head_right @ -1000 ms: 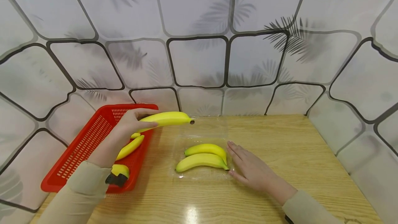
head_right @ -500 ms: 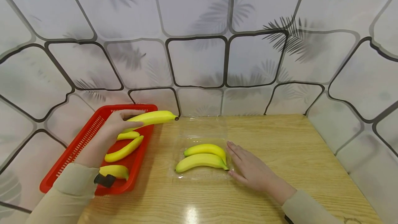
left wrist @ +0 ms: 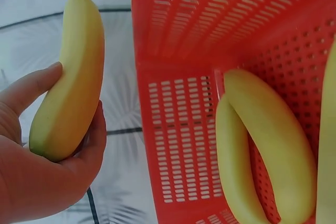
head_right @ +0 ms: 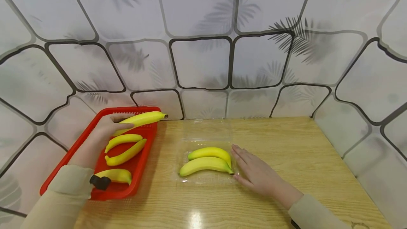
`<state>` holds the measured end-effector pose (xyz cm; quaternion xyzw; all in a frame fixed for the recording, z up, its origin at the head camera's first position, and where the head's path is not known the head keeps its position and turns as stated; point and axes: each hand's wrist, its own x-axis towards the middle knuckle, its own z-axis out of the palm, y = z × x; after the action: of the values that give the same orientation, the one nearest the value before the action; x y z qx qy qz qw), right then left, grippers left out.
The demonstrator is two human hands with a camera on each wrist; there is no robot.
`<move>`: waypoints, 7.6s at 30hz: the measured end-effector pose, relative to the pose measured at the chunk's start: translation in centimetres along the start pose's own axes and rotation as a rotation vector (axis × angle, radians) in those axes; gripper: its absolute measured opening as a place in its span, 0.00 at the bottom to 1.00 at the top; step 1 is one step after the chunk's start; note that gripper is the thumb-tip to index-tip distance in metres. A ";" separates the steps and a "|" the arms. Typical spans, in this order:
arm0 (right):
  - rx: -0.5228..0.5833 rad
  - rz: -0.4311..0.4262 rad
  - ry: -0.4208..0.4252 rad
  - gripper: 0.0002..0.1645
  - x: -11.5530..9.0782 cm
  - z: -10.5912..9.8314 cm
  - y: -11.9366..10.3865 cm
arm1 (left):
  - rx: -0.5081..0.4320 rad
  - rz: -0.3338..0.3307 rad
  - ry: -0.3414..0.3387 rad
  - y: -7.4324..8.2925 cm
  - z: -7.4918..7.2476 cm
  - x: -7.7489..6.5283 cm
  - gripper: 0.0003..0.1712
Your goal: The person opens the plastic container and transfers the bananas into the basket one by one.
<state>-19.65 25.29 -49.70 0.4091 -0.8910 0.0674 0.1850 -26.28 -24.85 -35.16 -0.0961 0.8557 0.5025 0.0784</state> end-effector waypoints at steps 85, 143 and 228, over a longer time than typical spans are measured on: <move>0.004 -0.002 0.005 0.45 -0.1 0.2 0.0 | -0.577 -0.023 -0.117 -3.6 -2.4 1.7 0.41; -0.005 -0.014 0.019 0.49 -0.1 0.2 0.1 | -0.293 0.264 -0.424 4.2 7.7 -2.3 0.23; 0.003 0.004 0.009 0.47 0.1 0.3 0.0 | -0.218 0.316 -0.347 0.3 23.8 -2.0 0.15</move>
<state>-19.78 25.21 -49.92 0.4071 -0.8910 0.0712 0.1881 -23.51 -3.71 -45.93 0.1186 0.7746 0.6067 0.1335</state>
